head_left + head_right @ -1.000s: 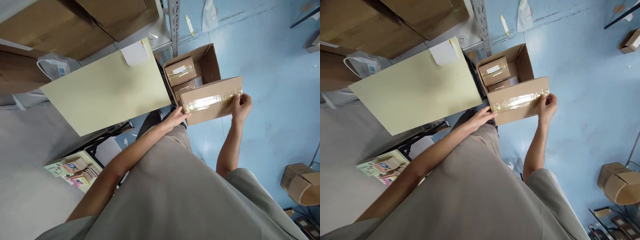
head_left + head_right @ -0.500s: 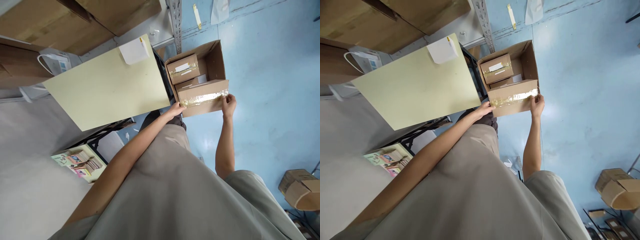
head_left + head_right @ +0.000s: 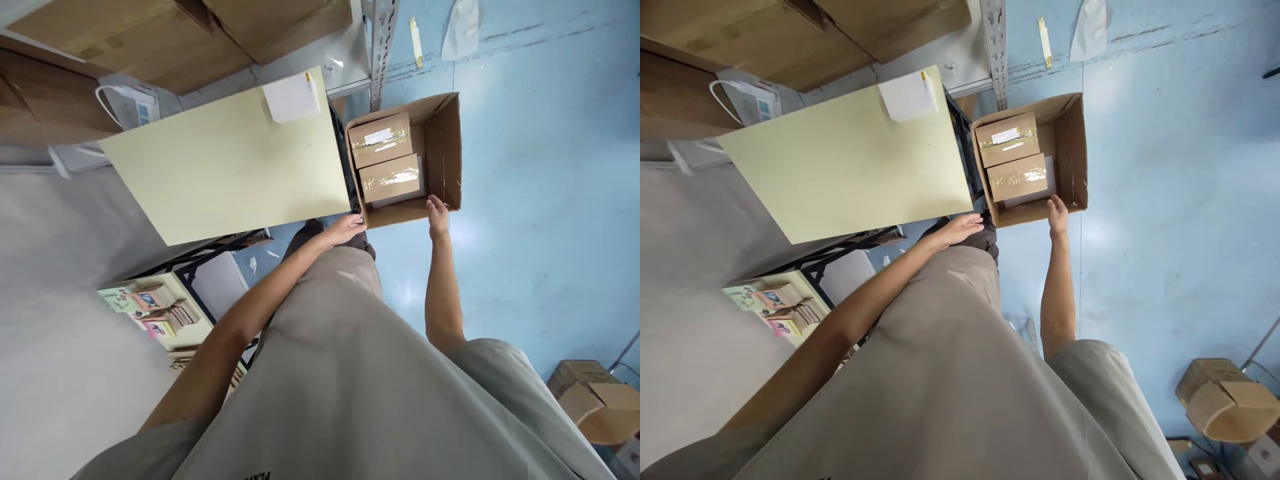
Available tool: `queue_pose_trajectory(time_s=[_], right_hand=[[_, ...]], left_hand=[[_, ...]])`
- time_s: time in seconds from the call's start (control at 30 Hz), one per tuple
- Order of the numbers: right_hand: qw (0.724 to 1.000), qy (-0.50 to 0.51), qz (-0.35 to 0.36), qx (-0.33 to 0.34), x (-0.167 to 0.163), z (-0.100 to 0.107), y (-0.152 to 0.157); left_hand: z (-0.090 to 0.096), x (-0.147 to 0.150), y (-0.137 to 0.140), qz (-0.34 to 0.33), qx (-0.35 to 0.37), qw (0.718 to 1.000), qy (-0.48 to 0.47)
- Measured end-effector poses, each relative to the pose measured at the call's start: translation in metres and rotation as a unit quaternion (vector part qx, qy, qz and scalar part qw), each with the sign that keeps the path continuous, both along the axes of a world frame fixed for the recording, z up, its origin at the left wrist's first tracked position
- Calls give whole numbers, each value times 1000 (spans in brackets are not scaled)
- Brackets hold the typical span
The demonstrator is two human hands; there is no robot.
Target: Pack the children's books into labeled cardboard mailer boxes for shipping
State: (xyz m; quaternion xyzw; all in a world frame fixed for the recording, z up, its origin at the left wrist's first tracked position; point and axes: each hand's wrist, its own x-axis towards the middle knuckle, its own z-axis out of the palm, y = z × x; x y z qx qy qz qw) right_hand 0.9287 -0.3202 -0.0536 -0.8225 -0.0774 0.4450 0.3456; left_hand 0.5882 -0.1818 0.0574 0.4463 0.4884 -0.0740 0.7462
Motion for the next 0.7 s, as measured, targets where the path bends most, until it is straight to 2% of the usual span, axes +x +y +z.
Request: queue_pose_trajectory(time_s=[0.17, 0.27, 0.37, 0.53, 0.7], right_hand=[[998, 24, 23, 48, -13, 31, 10], [994, 55, 54, 80, -30, 65, 29], [984, 86, 117, 102, -61, 106, 59], [954, 114, 242, 133, -147, 173, 115], [907, 137, 363, 162, -269, 231, 153]], left_hand=[[37, -34, 6, 41, -41, 998, -7], [58, -54, 4, 92, -33, 995, -30], [77, -79, -1, 165, -16, 984, -58], [104, -147, -15, 296, 21, 949, -106], [127, -253, -45, 438, 72, 885, -143]])
